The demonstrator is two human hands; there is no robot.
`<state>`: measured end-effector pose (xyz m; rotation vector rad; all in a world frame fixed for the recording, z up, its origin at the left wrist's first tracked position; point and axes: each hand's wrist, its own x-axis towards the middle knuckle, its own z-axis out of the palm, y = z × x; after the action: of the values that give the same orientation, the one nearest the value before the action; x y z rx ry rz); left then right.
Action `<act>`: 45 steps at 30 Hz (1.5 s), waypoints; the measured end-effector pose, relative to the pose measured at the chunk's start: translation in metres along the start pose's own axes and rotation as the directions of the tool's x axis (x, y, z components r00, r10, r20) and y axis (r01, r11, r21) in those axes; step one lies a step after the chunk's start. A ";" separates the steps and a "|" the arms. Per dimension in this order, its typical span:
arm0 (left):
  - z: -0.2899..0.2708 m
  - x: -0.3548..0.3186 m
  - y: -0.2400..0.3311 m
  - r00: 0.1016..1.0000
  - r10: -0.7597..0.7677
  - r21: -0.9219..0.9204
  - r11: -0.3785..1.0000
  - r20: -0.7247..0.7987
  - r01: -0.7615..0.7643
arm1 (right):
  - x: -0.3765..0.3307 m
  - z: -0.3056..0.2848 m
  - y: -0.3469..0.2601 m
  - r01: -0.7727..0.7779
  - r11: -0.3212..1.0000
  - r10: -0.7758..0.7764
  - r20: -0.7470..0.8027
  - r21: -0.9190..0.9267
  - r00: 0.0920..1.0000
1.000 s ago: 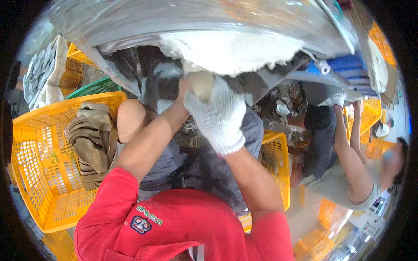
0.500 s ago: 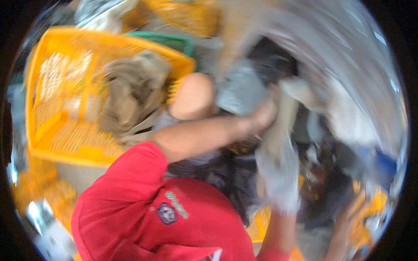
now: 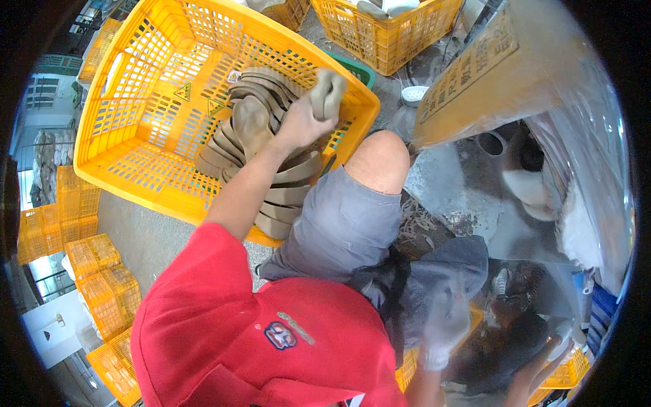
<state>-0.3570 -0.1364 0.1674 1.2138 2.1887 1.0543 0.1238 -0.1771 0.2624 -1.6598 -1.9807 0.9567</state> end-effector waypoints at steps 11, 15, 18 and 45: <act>-0.099 -0.111 0.127 0.912 0.349 -0.238 0.924 0.214 -0.298 | 0.079 0.096 -0.170 0.017 0.686 -0.241 0.204 0.727 0.949; -0.197 -0.058 0.074 0.865 -0.161 -0.492 0.864 -0.474 -0.109 | 0.057 0.059 -0.133 0.062 0.790 -0.117 0.051 0.611 0.992; -0.211 -0.041 0.035 0.847 -0.245 -0.284 0.952 -0.472 0.117 | 0.027 0.013 -0.089 -0.083 0.749 0.110 0.000 0.657 0.994; 0.217 -0.045 0.238 0.552 0.042 -0.196 0.955 0.833 0.223 | 0.190 -0.064 0.030 0.368 0.692 -0.559 -0.138 -0.621 0.818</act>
<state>-0.0630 -0.0063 0.2183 1.1138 1.2679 0.5129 0.1446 0.0240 0.2603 -1.3055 -2.4092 -0.1264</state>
